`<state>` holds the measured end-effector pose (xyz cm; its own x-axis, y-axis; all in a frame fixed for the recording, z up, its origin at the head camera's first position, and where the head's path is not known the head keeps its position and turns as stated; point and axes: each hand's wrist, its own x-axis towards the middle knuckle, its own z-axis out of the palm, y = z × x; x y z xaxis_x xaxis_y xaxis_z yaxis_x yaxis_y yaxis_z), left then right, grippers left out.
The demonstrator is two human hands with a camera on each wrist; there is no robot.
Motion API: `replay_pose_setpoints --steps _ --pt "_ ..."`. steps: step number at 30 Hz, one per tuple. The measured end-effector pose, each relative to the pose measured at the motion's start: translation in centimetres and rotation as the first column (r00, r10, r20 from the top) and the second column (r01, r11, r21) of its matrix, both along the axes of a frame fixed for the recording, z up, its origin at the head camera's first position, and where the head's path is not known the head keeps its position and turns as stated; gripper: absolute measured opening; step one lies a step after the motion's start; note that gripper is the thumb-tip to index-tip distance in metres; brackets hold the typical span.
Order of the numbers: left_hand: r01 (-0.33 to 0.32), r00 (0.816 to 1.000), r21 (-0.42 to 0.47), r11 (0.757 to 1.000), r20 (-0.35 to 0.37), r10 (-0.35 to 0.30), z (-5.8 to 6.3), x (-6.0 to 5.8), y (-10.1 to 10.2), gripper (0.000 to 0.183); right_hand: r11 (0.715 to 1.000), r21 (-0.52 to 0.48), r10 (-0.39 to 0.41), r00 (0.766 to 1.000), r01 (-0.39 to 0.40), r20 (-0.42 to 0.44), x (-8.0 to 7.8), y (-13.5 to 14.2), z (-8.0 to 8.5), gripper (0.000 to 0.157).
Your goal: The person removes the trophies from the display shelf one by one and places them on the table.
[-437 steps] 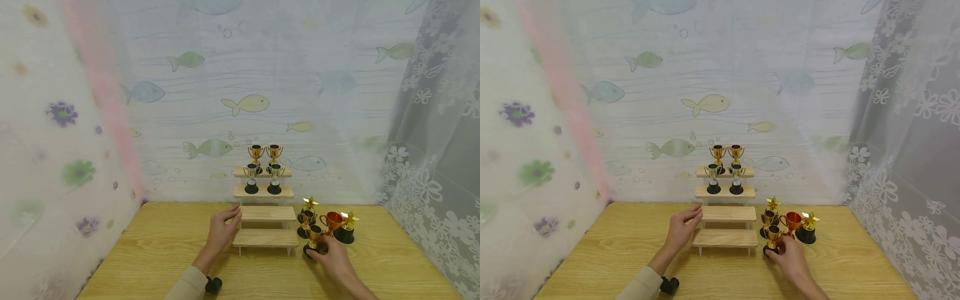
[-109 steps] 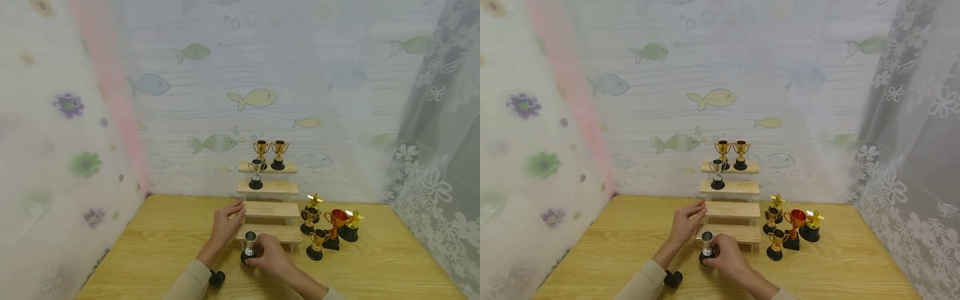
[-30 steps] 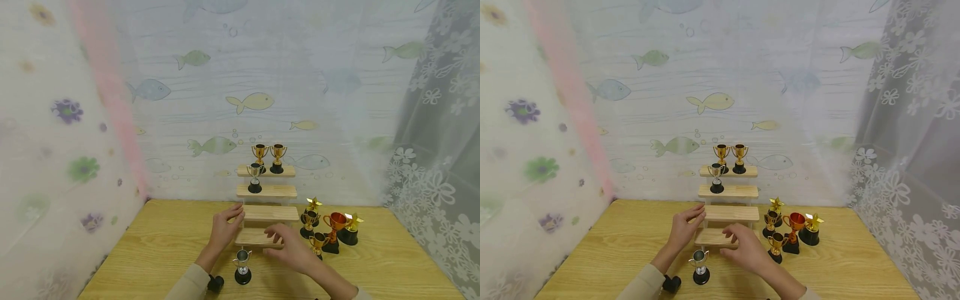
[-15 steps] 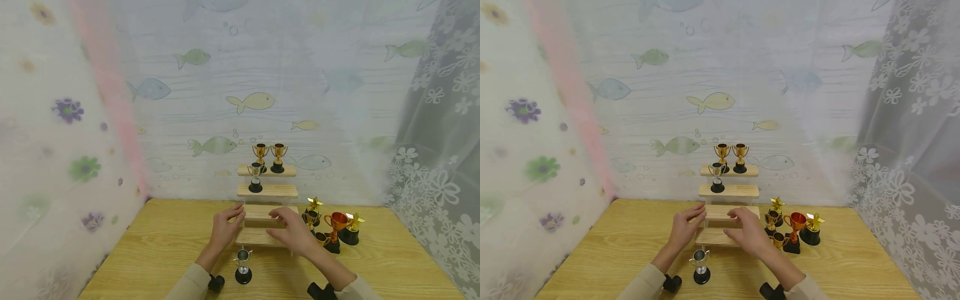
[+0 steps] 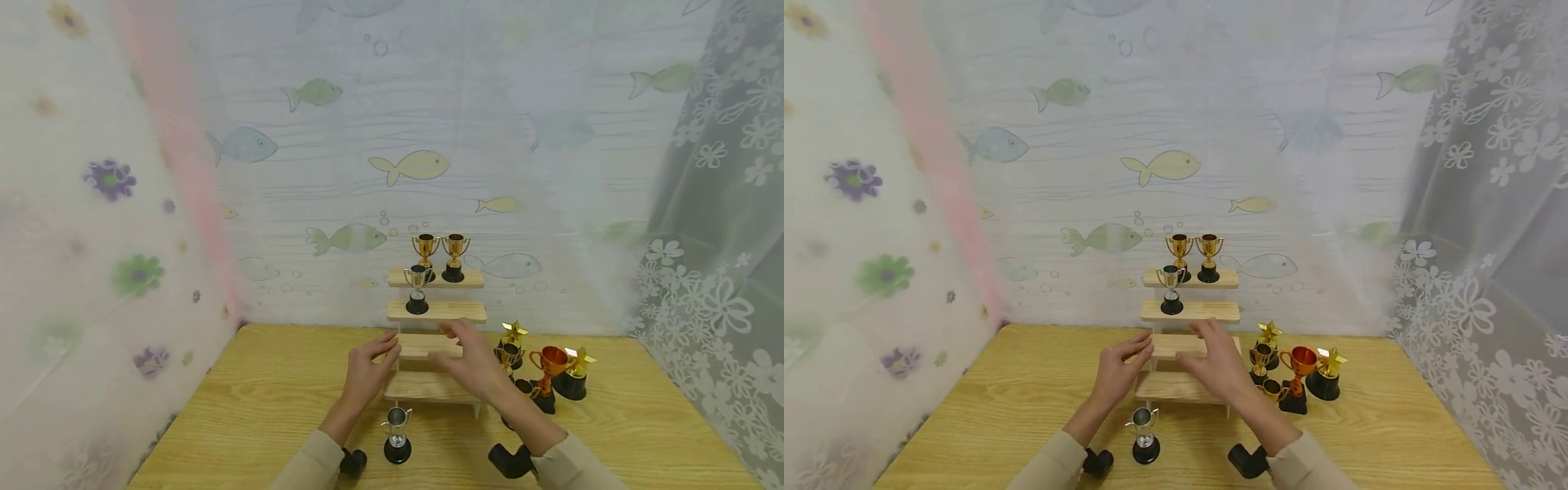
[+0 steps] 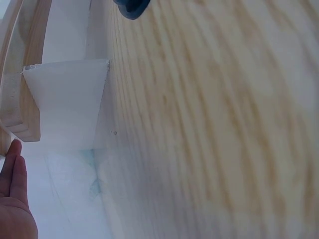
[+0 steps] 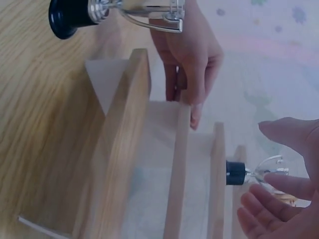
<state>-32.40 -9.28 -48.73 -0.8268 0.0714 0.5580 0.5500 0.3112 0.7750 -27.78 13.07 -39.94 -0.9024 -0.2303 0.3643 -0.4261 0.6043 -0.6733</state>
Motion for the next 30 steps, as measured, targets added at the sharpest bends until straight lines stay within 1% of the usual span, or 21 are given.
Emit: replay_pose_setpoints --steps 5,8,13,16,18,24,30 --pt "0.004 1.000 -0.009 1.000 -0.009 -0.004 0.0 -0.1 0.0 0.028 0.999 -0.030 -0.039 0.999 0.040 0.024 -0.8 -0.6 0.5 0.063" --pt "0.009 1.000 -0.009 1.000 -0.020 -0.009 -0.1 -0.1 -0.1 0.029 0.997 -0.043 -0.059 0.998 0.060 0.014 -1.5 -1.1 0.5 0.066" --pt "-0.008 0.999 -0.042 0.999 -0.050 0.006 -0.2 -0.2 -0.1 0.030 0.995 -0.050 -0.083 0.996 0.082 -0.022 -2.6 -1.8 0.7 0.068" --pt "-0.013 0.998 -0.050 0.999 -0.059 0.010 -0.2 -0.2 -0.1 0.029 0.994 -0.053 -0.093 0.996 0.092 -0.016 -3.1 -2.3 0.9 0.069" --pt "-0.007 0.999 -0.041 0.999 -0.047 0.005 -0.2 -0.2 -0.1 0.028 0.994 -0.060 -0.096 0.995 0.096 -0.005 -3.4 -2.6 0.9 0.070" --pt "-0.010 0.999 -0.037 0.999 -0.036 0.008 -0.1 -0.2 -0.1 0.027 0.991 -0.070 -0.116 0.993 0.117 0.019 -4.3 -3.3 0.8 0.069" --pt "-0.009 0.998 -0.037 0.999 -0.056 0.007 -0.2 -0.1 0.0 0.027 0.989 -0.085 -0.120 0.992 0.124 0.046 -5.3 -3.5 0.4 0.063"
